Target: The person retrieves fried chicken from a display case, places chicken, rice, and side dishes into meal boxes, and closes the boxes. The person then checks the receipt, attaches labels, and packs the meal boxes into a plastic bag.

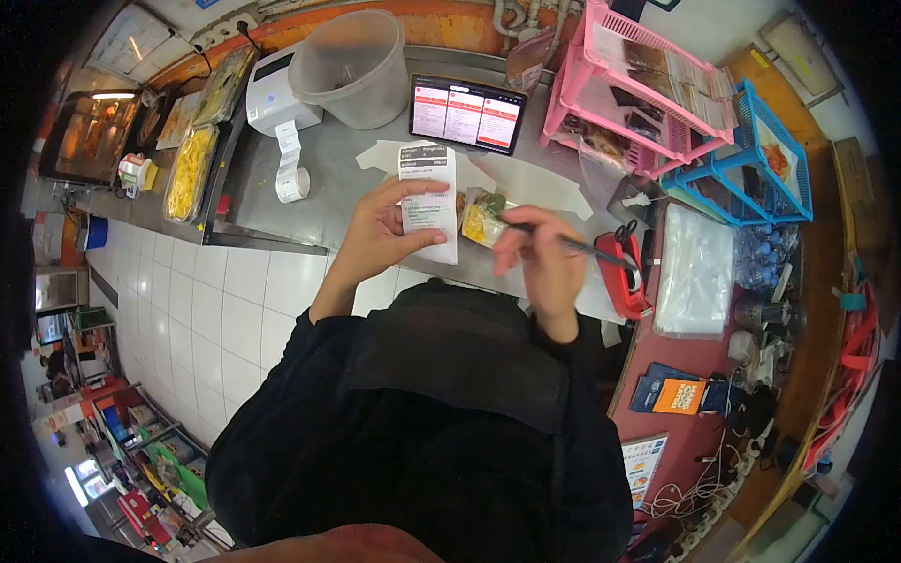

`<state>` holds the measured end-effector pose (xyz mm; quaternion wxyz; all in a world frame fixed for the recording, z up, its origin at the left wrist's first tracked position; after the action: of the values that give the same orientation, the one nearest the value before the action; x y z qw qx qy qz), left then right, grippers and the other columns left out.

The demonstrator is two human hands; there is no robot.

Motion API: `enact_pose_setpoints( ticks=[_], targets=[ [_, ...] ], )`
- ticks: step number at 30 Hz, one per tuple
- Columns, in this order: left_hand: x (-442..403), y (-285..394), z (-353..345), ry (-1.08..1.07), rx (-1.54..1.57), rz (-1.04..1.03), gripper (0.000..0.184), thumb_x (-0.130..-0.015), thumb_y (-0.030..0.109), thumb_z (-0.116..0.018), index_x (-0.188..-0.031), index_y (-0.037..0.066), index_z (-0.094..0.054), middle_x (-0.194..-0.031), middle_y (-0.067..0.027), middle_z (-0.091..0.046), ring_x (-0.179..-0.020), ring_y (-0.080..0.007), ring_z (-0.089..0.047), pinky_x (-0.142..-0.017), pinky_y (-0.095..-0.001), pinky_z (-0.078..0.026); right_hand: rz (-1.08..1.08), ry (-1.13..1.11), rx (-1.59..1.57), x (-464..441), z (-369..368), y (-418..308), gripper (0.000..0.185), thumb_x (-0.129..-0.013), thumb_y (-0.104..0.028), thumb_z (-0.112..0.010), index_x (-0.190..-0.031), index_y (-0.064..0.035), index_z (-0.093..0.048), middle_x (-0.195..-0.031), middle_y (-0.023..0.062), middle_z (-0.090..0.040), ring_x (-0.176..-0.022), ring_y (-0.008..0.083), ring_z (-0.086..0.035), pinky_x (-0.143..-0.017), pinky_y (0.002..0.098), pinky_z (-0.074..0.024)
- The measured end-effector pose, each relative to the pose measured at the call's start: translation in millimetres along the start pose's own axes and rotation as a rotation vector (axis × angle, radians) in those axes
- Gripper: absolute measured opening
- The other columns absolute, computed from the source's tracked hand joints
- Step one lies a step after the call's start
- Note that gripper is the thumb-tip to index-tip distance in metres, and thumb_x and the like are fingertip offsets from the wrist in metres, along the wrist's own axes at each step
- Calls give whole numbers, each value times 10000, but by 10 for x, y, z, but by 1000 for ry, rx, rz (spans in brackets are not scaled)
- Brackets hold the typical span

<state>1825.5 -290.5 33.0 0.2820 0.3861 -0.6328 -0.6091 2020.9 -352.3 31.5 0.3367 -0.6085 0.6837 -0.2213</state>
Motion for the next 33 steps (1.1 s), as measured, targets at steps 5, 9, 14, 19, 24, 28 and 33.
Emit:
enact_pose_setpoints(
  ticks=[5,9,14,19,24,28,33],
  targets=[
    [-1,144,-188,63,-17,-43,519,-729,-93,-721,-1213,23,-573,-1200,-73,-529,-1096,-172,-566,-895,-286,-519,382,-216,1145,-122,-635,-138,112,-819,-89,-653,-899,-12,-639,-781,105,-647,-670,219,-631,-587,304,-465],
    [-30,188,-290,115,-228,-121,521,-723,-33,-746,-1209,58,-583,-1181,-75,-571,-1078,-176,-579,-886,-282,-490,493,-254,1162,-170,-635,-189,119,-757,-38,-710,-858,-34,-647,-765,92,-645,-665,246,-628,-596,309,-480],
    [-69,212,-432,129,-362,-187,536,-706,-56,-735,-1211,37,-580,-1203,-100,-559,-1110,-198,-553,-916,-297,-471,445,-258,1169,-200,-505,-238,112,-759,-42,-711,-849,-32,-646,-750,89,-644,-668,244,-631,-589,307,-477],
    [-95,130,-514,132,-318,-138,536,-721,-99,-709,-1226,8,-565,-1247,-100,-526,-1130,-178,-532,-928,-301,-486,410,-181,1186,-145,-316,-322,91,-761,-39,-704,-834,-37,-650,-732,92,-638,-662,242,-628,-589,313,-467],
    [-106,63,-573,103,-283,-86,547,-732,-97,-705,-1246,11,-551,-1264,-102,-518,-1126,-186,-546,-914,-309,-501,394,-152,1194,-110,-222,-352,77,-764,-30,-697,-820,-33,-644,-726,92,-632,-652,252,-620,-595,315,-466],
    [-115,81,-603,139,-257,-131,558,-684,-19,-767,-1205,78,-593,-1163,-95,-589,-1070,-199,-569,-866,-293,-488,426,-266,1153,-83,-270,-317,83,-761,-19,-695,-823,-27,-639,-735,94,-633,-656,255,-618,-599,317,-469],
    [-121,60,-596,75,-311,-102,534,-741,-83,-705,-1245,4,-550,-1268,-101,-515,-1133,-189,-545,-924,-316,-504,425,-240,1198,-47,-217,-335,99,-758,-12,-698,-828,-21,-629,-744,100,-626,-653,265,-610,-597,325,-469]
  ],
)
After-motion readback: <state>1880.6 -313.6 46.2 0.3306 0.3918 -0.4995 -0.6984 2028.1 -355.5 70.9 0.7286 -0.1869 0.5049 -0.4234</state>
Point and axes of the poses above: each hand's wrist, its own x-axis away from the middle knuckle, its own z-axis out of the back of the hand, y = z × x, the point moved 5 cm from there along -x, towards the middle knuckle
